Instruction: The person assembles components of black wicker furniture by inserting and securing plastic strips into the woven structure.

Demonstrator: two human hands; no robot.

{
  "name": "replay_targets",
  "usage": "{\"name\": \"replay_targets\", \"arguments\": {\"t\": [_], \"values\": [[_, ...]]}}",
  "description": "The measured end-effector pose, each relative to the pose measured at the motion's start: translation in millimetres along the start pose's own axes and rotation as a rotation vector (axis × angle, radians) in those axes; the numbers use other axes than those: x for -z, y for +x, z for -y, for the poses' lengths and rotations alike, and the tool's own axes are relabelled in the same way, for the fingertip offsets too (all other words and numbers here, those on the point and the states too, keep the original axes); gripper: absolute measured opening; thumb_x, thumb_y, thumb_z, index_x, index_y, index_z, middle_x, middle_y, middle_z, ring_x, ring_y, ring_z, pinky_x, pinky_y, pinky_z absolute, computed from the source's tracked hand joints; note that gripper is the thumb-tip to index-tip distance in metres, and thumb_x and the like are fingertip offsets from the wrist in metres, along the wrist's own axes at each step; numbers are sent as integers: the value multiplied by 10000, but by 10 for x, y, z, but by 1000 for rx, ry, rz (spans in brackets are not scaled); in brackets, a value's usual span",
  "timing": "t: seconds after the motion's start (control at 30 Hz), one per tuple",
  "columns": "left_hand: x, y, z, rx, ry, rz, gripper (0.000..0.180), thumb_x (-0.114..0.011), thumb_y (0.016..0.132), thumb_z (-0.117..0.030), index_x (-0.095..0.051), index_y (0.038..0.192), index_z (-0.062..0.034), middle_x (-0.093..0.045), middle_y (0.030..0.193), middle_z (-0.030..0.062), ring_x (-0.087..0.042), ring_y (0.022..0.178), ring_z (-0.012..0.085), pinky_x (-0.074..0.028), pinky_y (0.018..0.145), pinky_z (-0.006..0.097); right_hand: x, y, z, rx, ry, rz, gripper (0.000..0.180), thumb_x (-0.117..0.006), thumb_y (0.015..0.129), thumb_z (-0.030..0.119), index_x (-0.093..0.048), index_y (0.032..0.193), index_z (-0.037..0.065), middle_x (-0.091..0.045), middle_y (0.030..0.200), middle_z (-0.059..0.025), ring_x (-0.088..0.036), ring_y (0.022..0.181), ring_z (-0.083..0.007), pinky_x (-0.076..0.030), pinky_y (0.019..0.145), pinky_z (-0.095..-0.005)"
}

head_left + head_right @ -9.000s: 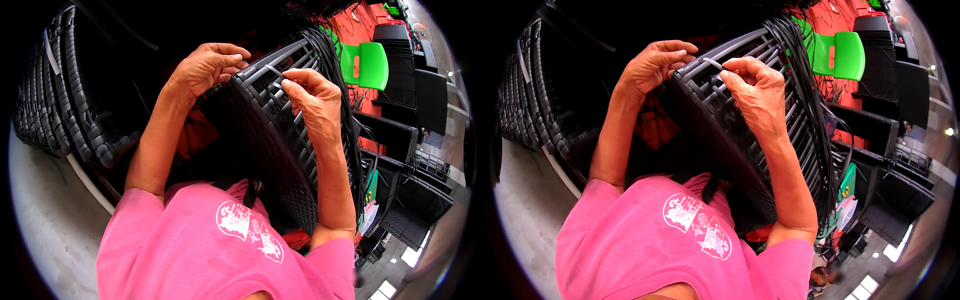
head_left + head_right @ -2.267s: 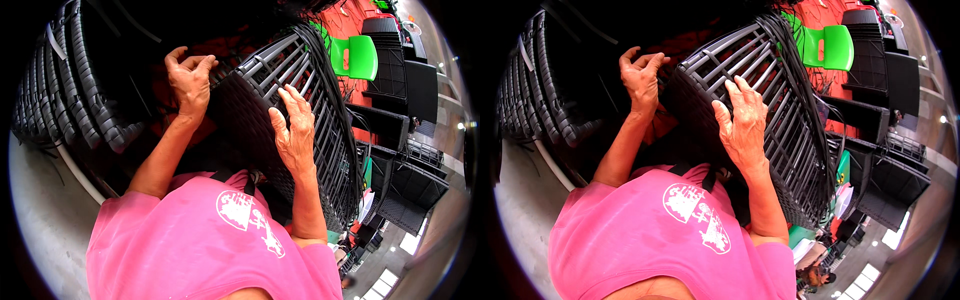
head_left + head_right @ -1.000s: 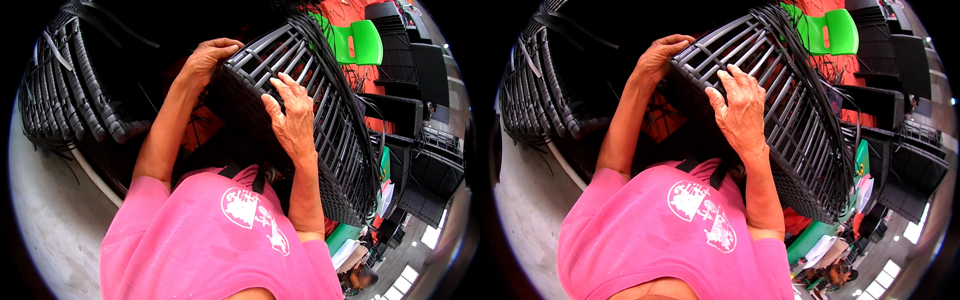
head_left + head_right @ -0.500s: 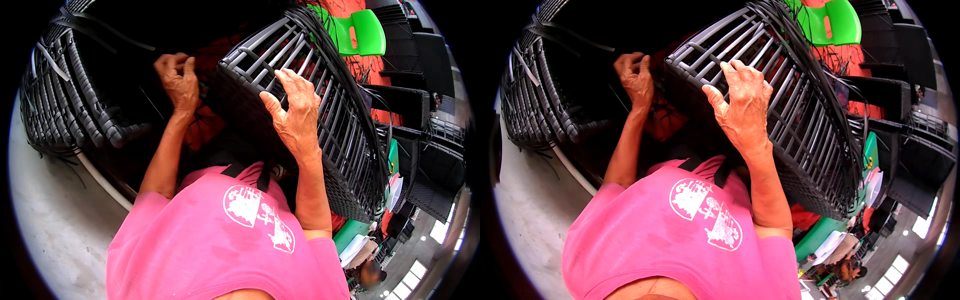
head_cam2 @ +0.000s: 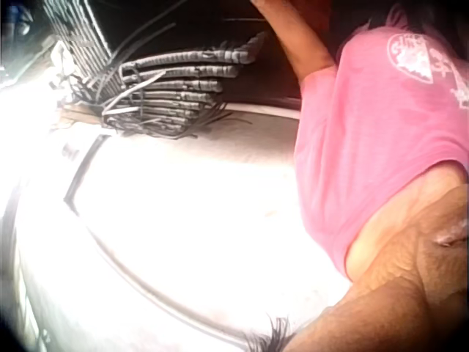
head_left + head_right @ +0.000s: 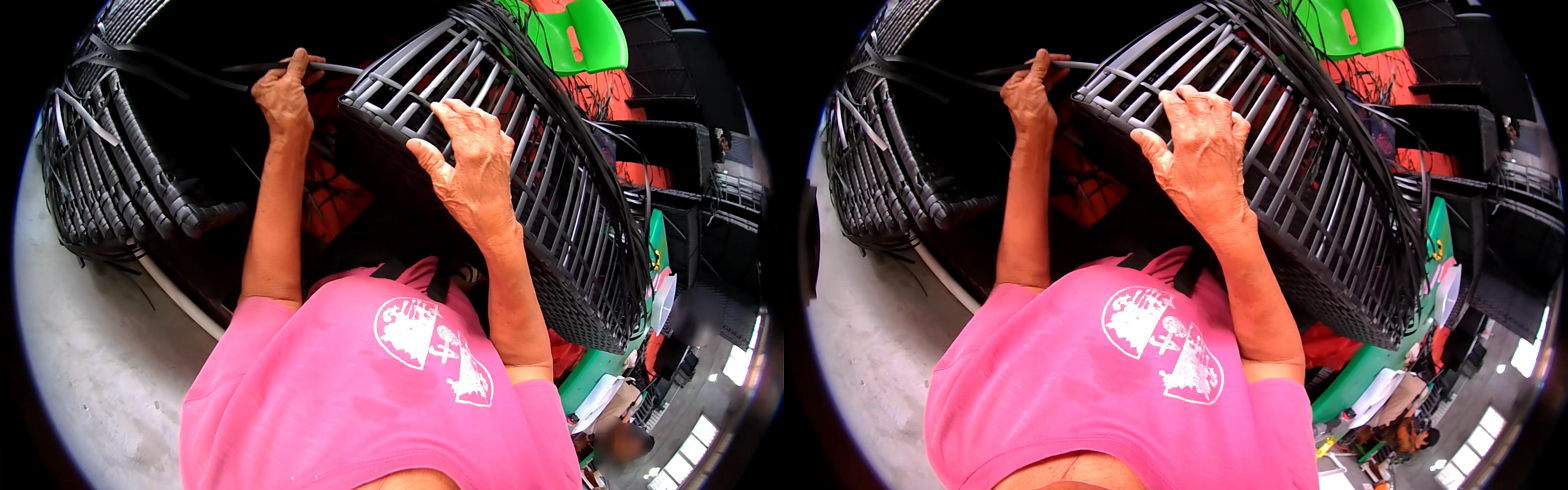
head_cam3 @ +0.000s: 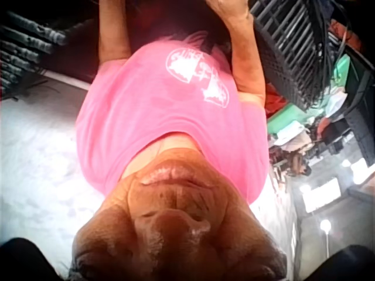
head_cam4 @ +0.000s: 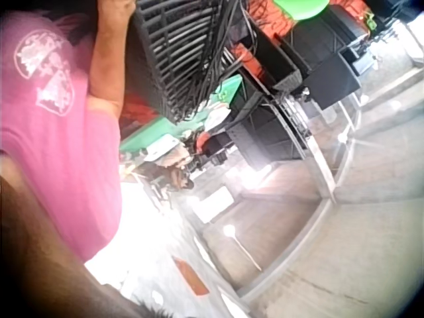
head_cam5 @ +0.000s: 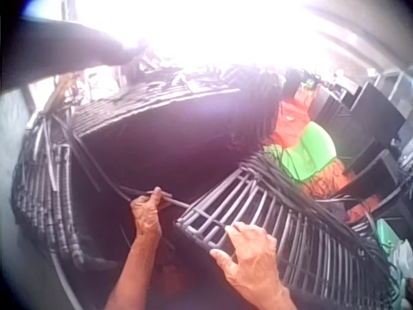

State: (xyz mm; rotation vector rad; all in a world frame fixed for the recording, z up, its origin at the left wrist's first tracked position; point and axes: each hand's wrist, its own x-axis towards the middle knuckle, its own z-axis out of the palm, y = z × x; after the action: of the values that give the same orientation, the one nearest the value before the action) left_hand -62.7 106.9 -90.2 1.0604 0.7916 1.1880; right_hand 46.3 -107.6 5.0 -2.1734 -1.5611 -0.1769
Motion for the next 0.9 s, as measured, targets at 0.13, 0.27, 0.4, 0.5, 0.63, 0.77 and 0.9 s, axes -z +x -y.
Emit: {"name": "replay_targets", "arguments": {"t": [0.13,0.27,0.4,0.5,0.63,0.77,0.9], "values": [[-129,-270,8,418,-42,47,315,-659,928,-300,-711,848,0,-703,832,91,-639,793,155,-495,791,289,30,-14,37,-5,-52,-18,541,-693,811,450,-632,1153,36,-601,1188,-130,-518,1140,-279,-357,957,-436],[-159,-195,-101,540,-247,239,289,-674,913,-316,-688,874,-29,-699,844,76,-650,807,170,-496,807,314,24,6,17,-67,-8,-107,431,-682,814,435,-674,1022,58,-647,1073,-86,-541,1058,-263,-401,872,-440],[-65,97,-201,920,-338,409,255,-688,902,-250,-657,994,-14,-706,947,132,-684,890,258,-535,868,384,-104,161,189,-151,-239,58,583,-601,838,565,-686,1010,15,-652,1001,-140,-525,1009,-289,-400,838,-455],[-60,293,-99,995,-376,438,292,-636,937,-226,-635,1076,30,-695,1059,169,-674,973,293,-538,894,435,-108,180,287,-215,-245,27,675,-612,799,633,-662,1023,-2,-613,1015,-174,-505,1010,-302,-397,843,-458],[-196,256,-2,818,-171,160,234,-639,930,-167,-641,1056,29,-700,981,137,-676,846,281,-554,808,409,-54,120,219,-252,-135,-5,621,-674,773,589,-678,965,-1,-609,972,-170,-513,979,-283,-402,840,-427],[76,-2,-38,408,-297,207,233,-605,946,-115,-607,1067,84,-641,997,152,-613,937,240,-485,909,376,-59,109,224,-55,-93,-38,421,-741,765,451,-695,784,33,-623,706,-105,-601,714,-232,-486,620,-338],[324,149,50,667,-581,149,312,-556,962,-84,-529,1198,117,-572,1156,190,-522,1118,281,-356,1055,445,-32,25,236,-86,-24,-68,413,-749,758,433,-699,779,24,-630,699,-120,-620,713,-237,-508,607,-338]]}}
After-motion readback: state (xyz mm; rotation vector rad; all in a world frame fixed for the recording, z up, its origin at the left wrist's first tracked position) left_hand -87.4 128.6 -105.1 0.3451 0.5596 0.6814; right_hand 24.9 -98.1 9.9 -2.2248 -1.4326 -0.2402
